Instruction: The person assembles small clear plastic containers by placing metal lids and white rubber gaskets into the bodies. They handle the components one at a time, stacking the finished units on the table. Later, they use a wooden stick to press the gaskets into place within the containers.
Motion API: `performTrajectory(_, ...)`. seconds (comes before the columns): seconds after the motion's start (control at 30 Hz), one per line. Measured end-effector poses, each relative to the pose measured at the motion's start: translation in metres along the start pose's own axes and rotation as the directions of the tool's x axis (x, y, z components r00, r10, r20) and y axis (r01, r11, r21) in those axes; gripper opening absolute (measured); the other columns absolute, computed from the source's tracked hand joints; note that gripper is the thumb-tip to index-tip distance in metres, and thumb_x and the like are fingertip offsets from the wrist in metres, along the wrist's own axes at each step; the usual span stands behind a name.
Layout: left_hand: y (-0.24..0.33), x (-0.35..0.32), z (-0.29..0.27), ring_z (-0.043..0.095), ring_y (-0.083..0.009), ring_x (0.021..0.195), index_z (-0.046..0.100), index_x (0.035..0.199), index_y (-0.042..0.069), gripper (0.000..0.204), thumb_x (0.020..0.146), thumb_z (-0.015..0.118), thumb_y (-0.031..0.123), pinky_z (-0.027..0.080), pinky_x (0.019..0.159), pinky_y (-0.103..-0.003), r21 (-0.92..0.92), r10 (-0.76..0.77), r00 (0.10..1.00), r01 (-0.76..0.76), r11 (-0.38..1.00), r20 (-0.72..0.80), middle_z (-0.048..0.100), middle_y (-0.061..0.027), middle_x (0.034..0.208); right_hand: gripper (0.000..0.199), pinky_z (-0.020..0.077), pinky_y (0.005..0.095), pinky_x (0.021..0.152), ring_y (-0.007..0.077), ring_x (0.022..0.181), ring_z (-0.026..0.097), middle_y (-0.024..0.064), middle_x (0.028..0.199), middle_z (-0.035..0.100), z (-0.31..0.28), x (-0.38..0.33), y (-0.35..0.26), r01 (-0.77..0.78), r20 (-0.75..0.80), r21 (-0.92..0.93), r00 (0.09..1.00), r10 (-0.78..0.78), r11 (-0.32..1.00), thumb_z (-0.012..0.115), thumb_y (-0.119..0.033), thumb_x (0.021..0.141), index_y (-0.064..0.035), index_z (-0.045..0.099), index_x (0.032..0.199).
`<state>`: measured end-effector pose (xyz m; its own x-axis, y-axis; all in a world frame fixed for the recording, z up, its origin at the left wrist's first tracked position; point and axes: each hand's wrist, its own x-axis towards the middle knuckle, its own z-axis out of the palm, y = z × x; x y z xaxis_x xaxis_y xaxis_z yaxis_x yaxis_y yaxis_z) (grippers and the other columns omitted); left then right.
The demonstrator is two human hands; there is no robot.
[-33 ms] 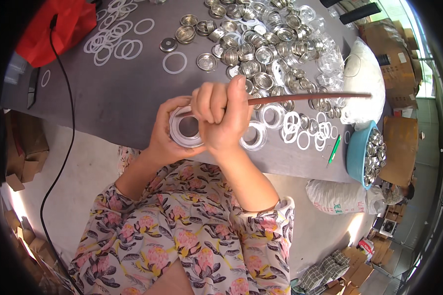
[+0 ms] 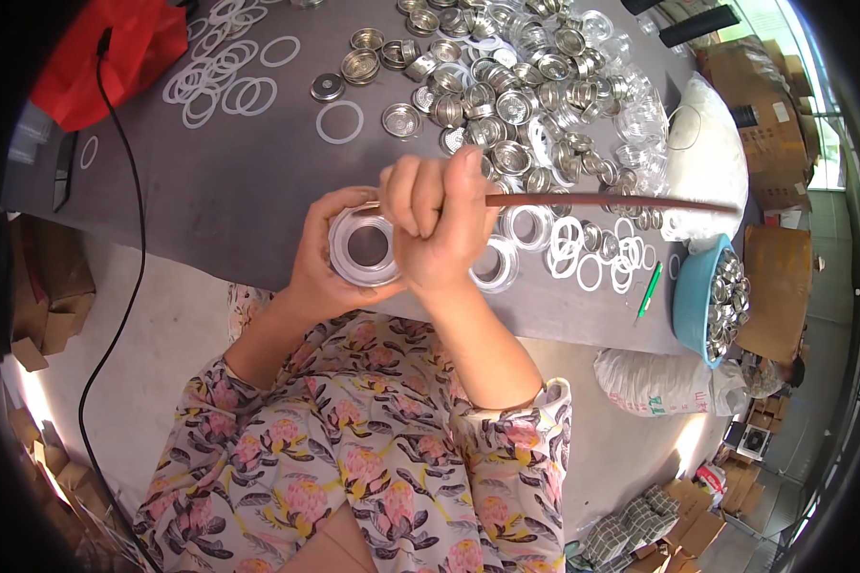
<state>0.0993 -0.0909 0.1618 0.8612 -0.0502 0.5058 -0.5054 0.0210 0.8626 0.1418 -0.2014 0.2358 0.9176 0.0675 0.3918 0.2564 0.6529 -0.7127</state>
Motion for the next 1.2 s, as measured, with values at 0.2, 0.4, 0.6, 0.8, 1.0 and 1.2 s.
performTrajectory(0.2,-0.003,-0.001,0.003,0.053,-0.0304,0.107,0.045,0.098,0.006,0.060,0.055,0.087,0.013,0.043,0.089,-0.037,-0.037,0.038,0.999,-0.039,0.999,-0.016,0.050,-0.0173,0.118,0.050,0.0231,0.0276,0.041,0.0110,0.038,0.029,-0.0021,0.042,0.029,-0.016,-0.012,-0.031,-0.002,0.149,-0.154,0.988,0.025,0.988,0.030,-0.022,0.101,-0.0111,0.031,0.053)
performTrajectory(0.4,0.000,-0.001,-0.005,0.053,-0.0311,0.107,0.043,0.089,0.006,0.056,0.054,0.086,0.013,0.043,0.088,-0.037,0.196,0.088,0.994,-0.099,0.976,0.067,0.051,-0.0194,0.117,0.053,0.0236,0.0278,0.040,0.0101,0.039,0.026,-0.0027,0.043,0.026,0.007,-0.031,-0.037,-0.188,-0.004,-0.145,0.982,0.189,0.971,0.029,-0.024,0.102,-0.0114,0.029,0.050)
performTrajectory(0.6,-0.002,-0.003,0.005,0.053,-0.0286,0.107,0.044,0.095,0.005,0.059,0.055,0.086,0.013,0.043,0.089,-0.036,-0.027,-0.031,0.995,0.028,0.999,-0.094,0.050,-0.0170,0.118,0.058,0.0140,0.0246,0.037,0.0086,0.039,0.016,-0.0034,0.044,0.025,0.012,-0.013,-0.011,-0.272,-0.095,0.082,0.956,0.279,0.959,0.026,-0.038,0.101,-0.0145,0.026,0.048)
performTrajectory(0.8,-0.007,-0.004,0.005,0.053,-0.0285,0.107,0.044,0.094,0.005,0.057,0.056,0.086,0.012,0.044,0.087,-0.035,0.002,0.011,0.998,-0.011,1.000,-0.068,0.049,-0.0182,0.119,0.055,0.0178,0.0255,0.037,0.0096,0.038,0.022,-0.0016,0.043,0.027,0.008,-0.011,-0.011,-0.305,-0.062,0.103,0.948,0.312,0.947,0.032,-0.031,0.101,-0.0120,0.028,0.049)
performTrajectory(1.0,-0.002,0.001,-0.001,0.055,-0.0272,0.098,0.039,0.066,0.008,0.052,0.053,0.088,0.016,0.046,0.075,-0.033,0.208,0.115,0.993,-0.109,0.972,-0.016,0.052,-0.0199,0.116,0.055,0.0214,0.0266,0.039,0.0108,0.039,0.024,-0.0017,0.044,0.027,0.007,-0.025,-0.031,-0.296,-0.042,-0.003,0.954,0.296,0.955,0.031,-0.029,0.101,-0.0122,0.028,0.049)
performTrajectory(1.2,-0.003,0.000,0.001,0.055,-0.0275,0.095,0.037,0.064,0.009,0.053,0.052,0.088,0.016,0.046,0.075,-0.033,0.183,0.128,0.991,-0.121,0.976,-0.031,0.053,-0.0201,0.115,0.056,0.0203,0.0262,0.038,0.0102,0.038,0.022,-0.0021,0.043,0.026,0.010,-0.026,-0.032,-0.236,-0.104,-0.048,0.967,0.231,0.970,0.031,-0.030,0.101,-0.0125,0.028,0.048)
